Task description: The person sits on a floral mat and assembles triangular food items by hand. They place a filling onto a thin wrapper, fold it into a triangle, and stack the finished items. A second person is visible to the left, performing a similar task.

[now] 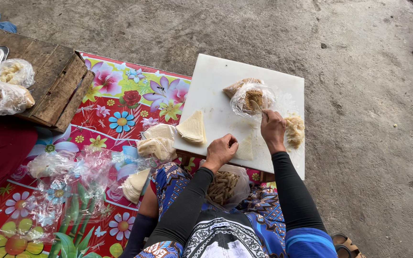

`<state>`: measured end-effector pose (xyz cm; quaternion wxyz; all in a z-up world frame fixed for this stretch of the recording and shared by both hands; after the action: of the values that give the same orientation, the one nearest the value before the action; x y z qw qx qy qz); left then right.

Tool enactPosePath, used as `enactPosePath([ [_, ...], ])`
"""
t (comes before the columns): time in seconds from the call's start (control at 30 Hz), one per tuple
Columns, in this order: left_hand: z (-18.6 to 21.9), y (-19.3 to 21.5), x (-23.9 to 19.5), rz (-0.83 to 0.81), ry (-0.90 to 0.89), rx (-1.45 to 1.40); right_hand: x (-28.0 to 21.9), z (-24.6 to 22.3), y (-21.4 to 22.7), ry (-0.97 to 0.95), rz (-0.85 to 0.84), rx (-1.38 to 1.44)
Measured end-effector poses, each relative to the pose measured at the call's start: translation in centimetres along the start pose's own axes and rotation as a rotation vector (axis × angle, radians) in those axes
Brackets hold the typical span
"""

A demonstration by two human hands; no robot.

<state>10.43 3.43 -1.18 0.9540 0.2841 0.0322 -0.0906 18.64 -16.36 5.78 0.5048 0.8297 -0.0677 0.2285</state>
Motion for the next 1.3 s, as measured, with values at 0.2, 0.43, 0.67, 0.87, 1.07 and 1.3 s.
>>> enactPosePath([
  [0.2,-0.2,-0.1,0.1,-0.004,-0.004,0.008,-1.2,6.3,-2.5,-0.571,-0.116,0.566],
  [0.43,-0.1,-0.1,-0.1,0.033,-0.017,-0.020,-2.0,6.9,-2.0,-0.594,-0.116,0.942],
  [0.67,-1.6,0.4,-1.9,0.142,0.014,-0.120,-9.3,6.0,0.1,-0.451,-0.230,0.828],
  [0.87,-1.5,0.3,-2.1,0.174,-0.001,-0.082,-13.6,0.3,3.3,-0.160,-0.154,0.512],
  [1.07,-1.4,0.4,-2.3,0.196,-0.014,-0.072,-15.1,-7.7,7.8,0.247,0.013,-0.249],
  [1.3,-0.8,0.5,-2.9,0.233,-0.050,-0.089,-16.1,-9.8,8.3,0.385,0.084,-0.454],
])
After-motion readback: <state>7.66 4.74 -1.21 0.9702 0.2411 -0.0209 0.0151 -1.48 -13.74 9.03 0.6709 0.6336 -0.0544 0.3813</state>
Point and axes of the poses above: each hand's wrist, its own x-axis towards the middle knuckle, its own y-axis out of the back of the hand, z = x × y, the point moved 9 cm from there along x, towards the middle knuckle, and after that the axes turned 8 degrees about -z, right-handed, at the moved point
